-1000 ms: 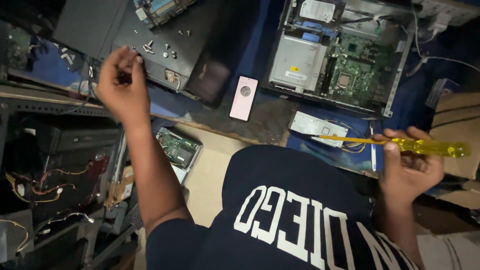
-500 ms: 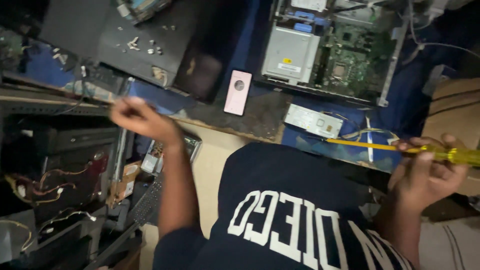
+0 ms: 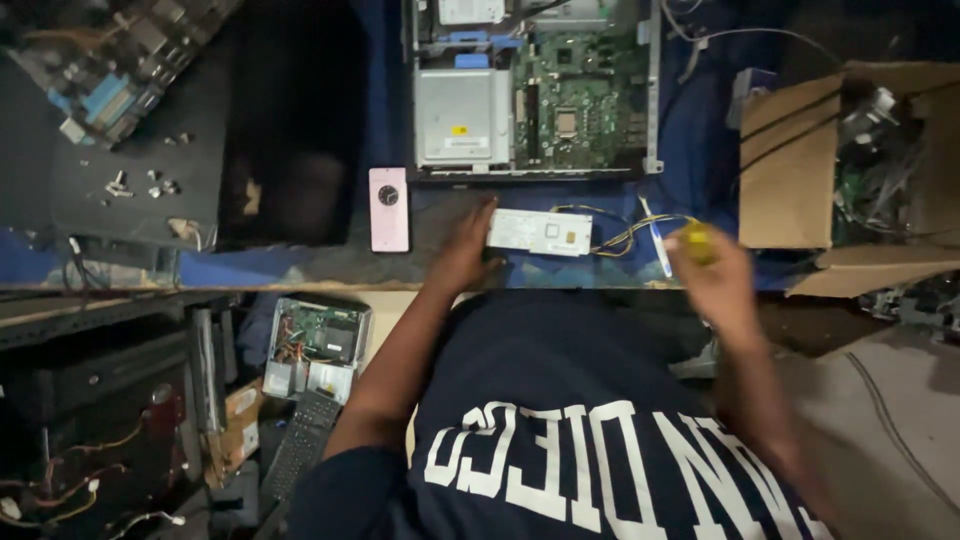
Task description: The person works at a cluttered electronics repair bench on an open desktop computer case. They remove a RAM module from the motherboard, brush it clean, unscrew components with a yellow-handled screwdriver, reposition a cooling fan, and continue unscrewing parts inside the case.
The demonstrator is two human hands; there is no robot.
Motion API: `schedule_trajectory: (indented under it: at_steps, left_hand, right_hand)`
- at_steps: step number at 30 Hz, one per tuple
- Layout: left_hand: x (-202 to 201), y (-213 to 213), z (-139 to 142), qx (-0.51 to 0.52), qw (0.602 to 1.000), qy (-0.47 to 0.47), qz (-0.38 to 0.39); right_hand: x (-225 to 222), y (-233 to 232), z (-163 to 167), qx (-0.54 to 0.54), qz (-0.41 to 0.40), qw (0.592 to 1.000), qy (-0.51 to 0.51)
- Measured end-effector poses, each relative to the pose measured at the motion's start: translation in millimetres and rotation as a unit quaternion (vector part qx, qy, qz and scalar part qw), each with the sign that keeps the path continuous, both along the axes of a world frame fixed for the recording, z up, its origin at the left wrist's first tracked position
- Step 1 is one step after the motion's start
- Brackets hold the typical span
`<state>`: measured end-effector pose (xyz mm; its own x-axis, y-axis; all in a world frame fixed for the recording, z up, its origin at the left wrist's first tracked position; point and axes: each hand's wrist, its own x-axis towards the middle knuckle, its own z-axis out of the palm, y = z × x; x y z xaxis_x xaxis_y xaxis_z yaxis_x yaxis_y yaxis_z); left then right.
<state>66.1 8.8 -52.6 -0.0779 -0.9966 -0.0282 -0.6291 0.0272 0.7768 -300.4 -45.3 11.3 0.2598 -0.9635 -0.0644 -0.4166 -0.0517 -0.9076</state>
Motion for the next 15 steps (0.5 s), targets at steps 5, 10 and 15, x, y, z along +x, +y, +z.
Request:
schedule_trajectory:
  at_steps: [5, 10, 15]
  left_hand:
    - [-2.2, -16.8, -0.4, -0.047, 0.997, 0.065, 0.002]
    - [-2.2, -12.4, 0.8, -0.048, 0.998, 0.034, 0.018]
    - [-4.1, -10.5, 3.0, -0.030, 0.998, 0.045, 0.013]
  right_hand:
    - [44.5, 8.9, -33.3, -0.032, 0.059, 0.983, 0.170]
    - [73.9, 7.4, -35.3, -0.059, 0.115, 0.962, 0.240]
    - [91.4, -4.1, -34.1, -0.038, 0.116, 0.963, 0.242]
